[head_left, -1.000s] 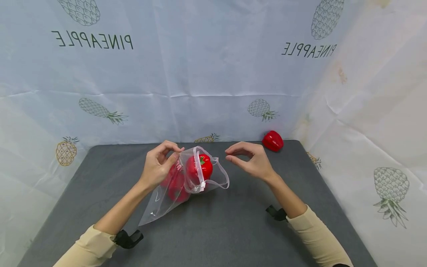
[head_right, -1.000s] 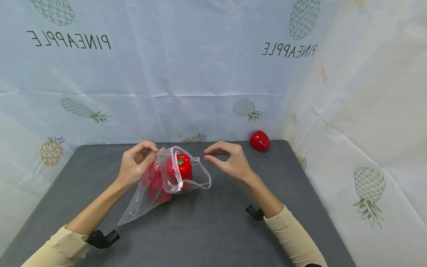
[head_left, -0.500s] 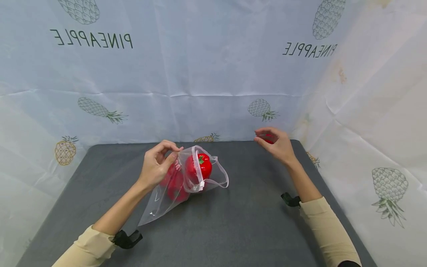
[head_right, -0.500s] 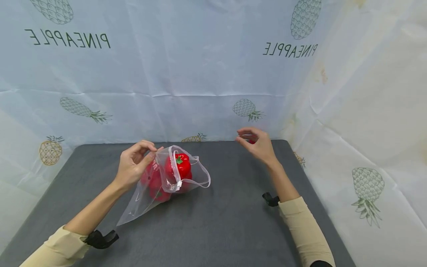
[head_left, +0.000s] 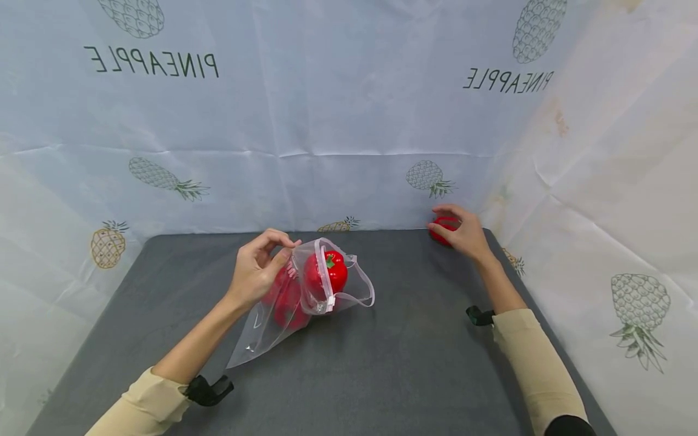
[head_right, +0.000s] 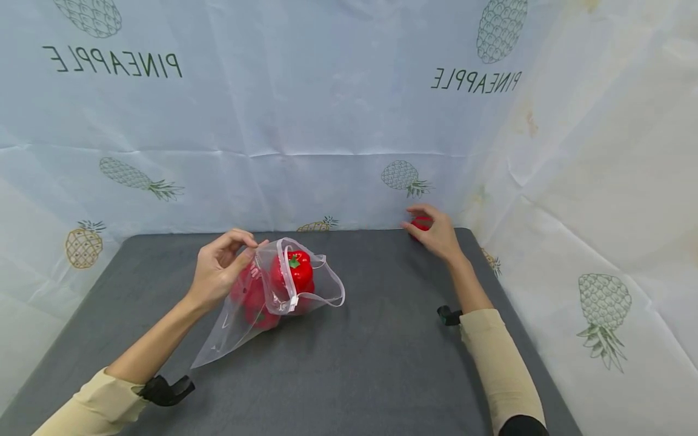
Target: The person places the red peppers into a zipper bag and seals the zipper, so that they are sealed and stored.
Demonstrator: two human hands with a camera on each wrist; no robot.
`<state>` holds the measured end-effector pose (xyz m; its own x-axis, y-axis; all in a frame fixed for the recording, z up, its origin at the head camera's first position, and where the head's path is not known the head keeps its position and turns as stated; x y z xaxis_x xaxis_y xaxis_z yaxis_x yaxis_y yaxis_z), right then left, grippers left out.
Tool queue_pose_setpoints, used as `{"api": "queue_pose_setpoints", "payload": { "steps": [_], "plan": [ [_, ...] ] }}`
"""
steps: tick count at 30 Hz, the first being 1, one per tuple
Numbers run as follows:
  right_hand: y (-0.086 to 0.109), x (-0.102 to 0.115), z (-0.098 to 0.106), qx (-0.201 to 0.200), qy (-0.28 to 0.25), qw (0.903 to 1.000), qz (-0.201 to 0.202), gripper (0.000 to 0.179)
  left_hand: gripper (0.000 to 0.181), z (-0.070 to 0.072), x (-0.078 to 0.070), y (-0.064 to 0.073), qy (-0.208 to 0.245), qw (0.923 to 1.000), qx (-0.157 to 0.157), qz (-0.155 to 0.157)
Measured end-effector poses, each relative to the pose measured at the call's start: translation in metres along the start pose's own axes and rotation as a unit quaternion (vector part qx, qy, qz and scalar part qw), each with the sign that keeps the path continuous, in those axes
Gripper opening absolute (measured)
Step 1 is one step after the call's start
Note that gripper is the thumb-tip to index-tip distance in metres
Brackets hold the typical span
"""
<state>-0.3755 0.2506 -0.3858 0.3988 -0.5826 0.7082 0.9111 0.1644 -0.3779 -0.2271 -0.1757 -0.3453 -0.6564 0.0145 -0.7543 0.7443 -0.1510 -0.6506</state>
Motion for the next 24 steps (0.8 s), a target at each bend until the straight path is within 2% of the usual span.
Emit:
{"api": "queue_pose_setpoints", "payload": {
  "steps": [6, 9, 12, 16, 22, 24],
  "plan": [
    [-0.009, -0.034, -0.011, 0.048, 0.082, 0.9954, -0.013, 0.062, 0.014, -0.001, 0.000, 0.001, 0.008, 1.0000, 0.005, 0.002],
    [-0.012, -0.053, -0.020, 0.085, 0.131, 0.9870, -0.038, 0.075, 0.014, 0.000, -0.001, 0.002, 0.010, 0.9999, 0.004, 0.000],
    [-0.012, -0.067, -0.029, 0.119, 0.159, 0.9783, -0.058, 0.081, 0.016, -0.001, -0.001, 0.001, 0.018, 0.9998, 0.004, -0.005],
    [-0.010, -0.075, -0.032, 0.125, 0.161, 0.9761, -0.077, 0.076, 0.019, -0.002, -0.001, 0.000, 0.028, 0.9995, 0.006, -0.011],
    [-0.006, -0.079, -0.026, 0.109, 0.172, 0.9702, -0.132, 0.059, 0.019, -0.001, -0.002, 0.000, 0.026, 0.9996, 0.001, -0.012],
    [-0.005, -0.079, -0.023, 0.104, 0.177, 0.9687, -0.139, 0.053, 0.019, -0.001, -0.002, 0.000, 0.022, 0.9997, 0.001, -0.012]
  ]
}}
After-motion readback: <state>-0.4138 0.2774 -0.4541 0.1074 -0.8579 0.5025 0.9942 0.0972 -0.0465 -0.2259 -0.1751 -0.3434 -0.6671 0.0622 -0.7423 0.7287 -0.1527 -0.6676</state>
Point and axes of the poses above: each hand's wrist, its own y-axis away from the middle knuckle, its own z-axis out of the back of the hand, x = y × z, the point moved 9 cm from there along -y, towards the middle knuckle, and after that the axes turned 3 degrees about -z, right-handed, at the moved point
